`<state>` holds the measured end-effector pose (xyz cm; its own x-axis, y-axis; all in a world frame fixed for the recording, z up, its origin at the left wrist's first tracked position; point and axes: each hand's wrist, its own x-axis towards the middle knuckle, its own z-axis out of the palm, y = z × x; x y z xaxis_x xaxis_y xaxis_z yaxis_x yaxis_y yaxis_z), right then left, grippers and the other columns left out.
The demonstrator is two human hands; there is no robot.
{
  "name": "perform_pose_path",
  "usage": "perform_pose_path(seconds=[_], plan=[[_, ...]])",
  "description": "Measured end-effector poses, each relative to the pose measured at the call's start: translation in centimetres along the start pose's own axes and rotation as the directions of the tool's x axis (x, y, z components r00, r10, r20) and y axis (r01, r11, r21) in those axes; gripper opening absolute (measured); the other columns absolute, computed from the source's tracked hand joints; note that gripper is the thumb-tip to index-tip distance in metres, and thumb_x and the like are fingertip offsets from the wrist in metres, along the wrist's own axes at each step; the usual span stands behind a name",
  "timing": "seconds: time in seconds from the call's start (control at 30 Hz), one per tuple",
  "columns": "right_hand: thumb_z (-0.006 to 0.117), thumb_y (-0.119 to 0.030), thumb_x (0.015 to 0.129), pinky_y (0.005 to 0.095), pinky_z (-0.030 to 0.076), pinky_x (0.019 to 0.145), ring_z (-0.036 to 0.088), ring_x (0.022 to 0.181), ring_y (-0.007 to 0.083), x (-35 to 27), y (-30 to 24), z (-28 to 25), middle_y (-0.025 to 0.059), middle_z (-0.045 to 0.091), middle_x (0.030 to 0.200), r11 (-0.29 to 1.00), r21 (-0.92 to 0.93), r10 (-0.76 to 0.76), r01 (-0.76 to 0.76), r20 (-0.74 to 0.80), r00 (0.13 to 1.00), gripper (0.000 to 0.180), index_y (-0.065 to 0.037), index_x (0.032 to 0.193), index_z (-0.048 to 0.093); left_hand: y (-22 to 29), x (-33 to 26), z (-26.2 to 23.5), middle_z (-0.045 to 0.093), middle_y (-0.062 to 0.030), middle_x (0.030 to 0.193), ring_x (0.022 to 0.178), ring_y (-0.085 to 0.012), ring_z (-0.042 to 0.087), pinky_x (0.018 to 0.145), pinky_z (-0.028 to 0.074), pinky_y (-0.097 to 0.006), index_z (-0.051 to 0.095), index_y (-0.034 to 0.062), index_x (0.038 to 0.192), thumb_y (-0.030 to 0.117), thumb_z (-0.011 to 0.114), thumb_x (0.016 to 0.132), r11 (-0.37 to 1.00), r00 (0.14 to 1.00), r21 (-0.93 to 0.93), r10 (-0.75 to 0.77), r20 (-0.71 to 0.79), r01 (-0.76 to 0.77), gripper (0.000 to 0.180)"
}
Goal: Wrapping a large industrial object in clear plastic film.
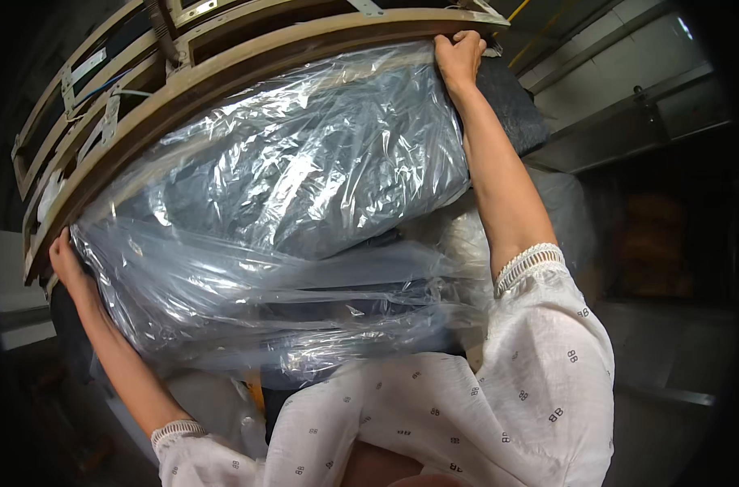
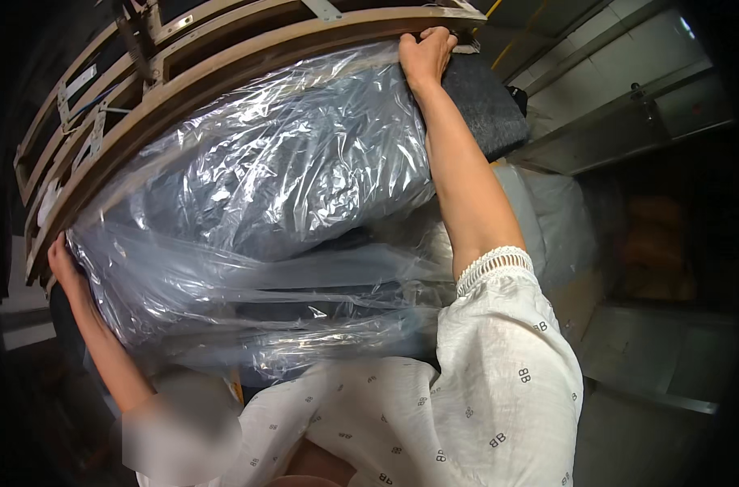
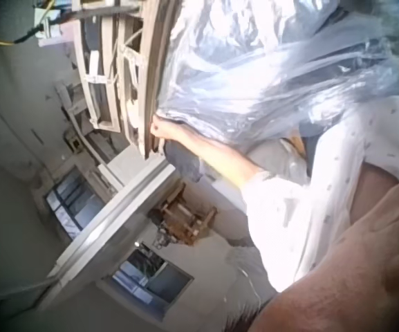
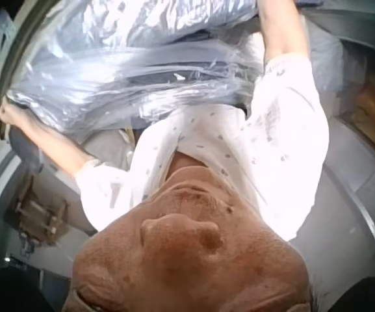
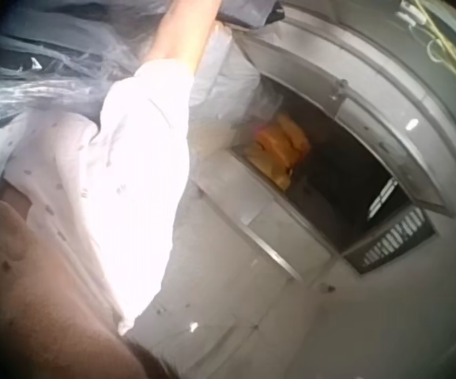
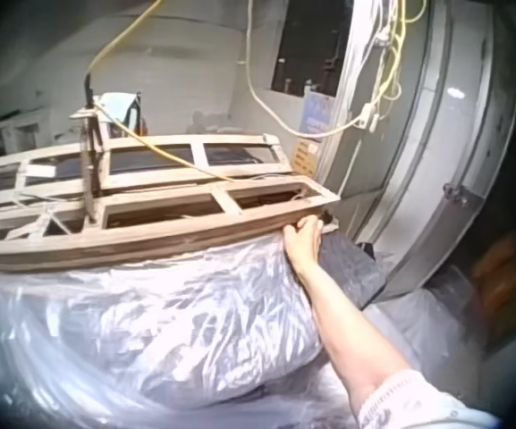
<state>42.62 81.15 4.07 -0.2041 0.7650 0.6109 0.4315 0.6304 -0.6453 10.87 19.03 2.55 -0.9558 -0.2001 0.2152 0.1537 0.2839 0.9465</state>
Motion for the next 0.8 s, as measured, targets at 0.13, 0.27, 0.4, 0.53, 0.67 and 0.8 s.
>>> perform_pose_path(seconds=[0.13,0.27,0.4,0.53,0.67,0.8], plan=[[0.057,-0.027,0.077,0.0402,0.035,0.088,0.045,0.095,0.0349,0.3,-0.2,0.4,0.0198,0.041,0.104,0.978,0.154,0.14,-0.138,-0.004,0.99,0.033,0.001,0.09,0.045,-2.1,2.8,-4.8,0.057,-0.01,0.098,0.087,-0.0168,0.053,0.079,0.043,-0.029,0.056,-0.0028,0.102,0.024,0.053,0.087,0.989,0.993,-0.096,-0.116,0.006,0.116,0.031],[0.047,-0.036,0.085,0.0399,0.032,0.091,0.042,0.1,0.0353,0.5,-0.8,-0.4,0.0213,0.041,0.106,0.968,0.186,0.177,-0.17,-0.021,0.984,0.041,0.004,0.094,0.046,-3.0,2.9,-3.8,0.059,-0.0125,0.105,0.093,-0.0233,0.055,0.084,0.041,-0.033,0.056,-0.0033,0.107,0.036,0.05,0.088,0.993,0.998,0.111,0.042,-0.036,-0.037,0.044],[0.04,-0.043,0.087,0.0432,0.031,0.093,0.041,0.106,0.0394,1.1,0.4,0.9,0.0249,0.04,0.113,0.977,0.131,0.165,-0.168,0.03,0.986,0.051,0.006,0.1,0.046,-2.6,4.2,-6.3,0.061,-0.0178,0.098,0.093,-0.0259,0.055,0.083,0.04,-0.038,0.06,-0.0056,0.098,0.046,0.042,0.089,0.839,0.991,0.53,0.127,0.03,-0.123,0.055],[0.046,-0.045,0.084,0.0418,0.031,0.095,0.042,0.109,0.038,1.0,1.1,-1.1,0.0252,0.046,0.116,0.958,-0.27,0.154,-0.099,0.189,0.97,0.051,0.003,0.092,0.062,1.3,-2.6,-1.5,0.059,-0.0142,0.1,0.09,-0.0231,0.053,0.082,0.04,-0.034,0.057,-0.0034,0.104,0.042,0.038,0.092,0.557,0.881,0.689,0.372,0.293,-0.464,0.05],[0.057,-0.038,0.079,0.0392,0.035,0.092,0.045,0.107,0.0318,-4.4,-2.2,-6.4,0.0168,0.052,0.113,0.936,-0.201,-0.163,0.289,0.478,0.863,0.037,-0.002,0.083,0.065,1.4,-1.8,-9.6,0.056,-0.0059,0.093,0.086,-0.0142,0.049,0.081,0.039,-0.026,0.054,-0.0021,0.104,0.026,0.041,0.095,0.863,0.903,0.264,0.411,0.126,-0.43,0.033],[0.065,-0.026,0.076,0.0328,0.04,0.084,0.049,0.094,0.0219,-7.0,-2.7,-10.7,0.0071,0.06,0.093,0.964,0.204,-0.245,0.172,0.415,0.876,0.024,-0.005,0.087,0.063,1.4,-7.3,-11.3,0.052,-0.0014,0.083,0.079,-0.0104,0.044,0.076,0.038,-0.023,0.053,-0.0021,0.094,0.027,0.042,0.096,0.815,0.892,0.379,0.34,0.299,-0.438,0.031]])
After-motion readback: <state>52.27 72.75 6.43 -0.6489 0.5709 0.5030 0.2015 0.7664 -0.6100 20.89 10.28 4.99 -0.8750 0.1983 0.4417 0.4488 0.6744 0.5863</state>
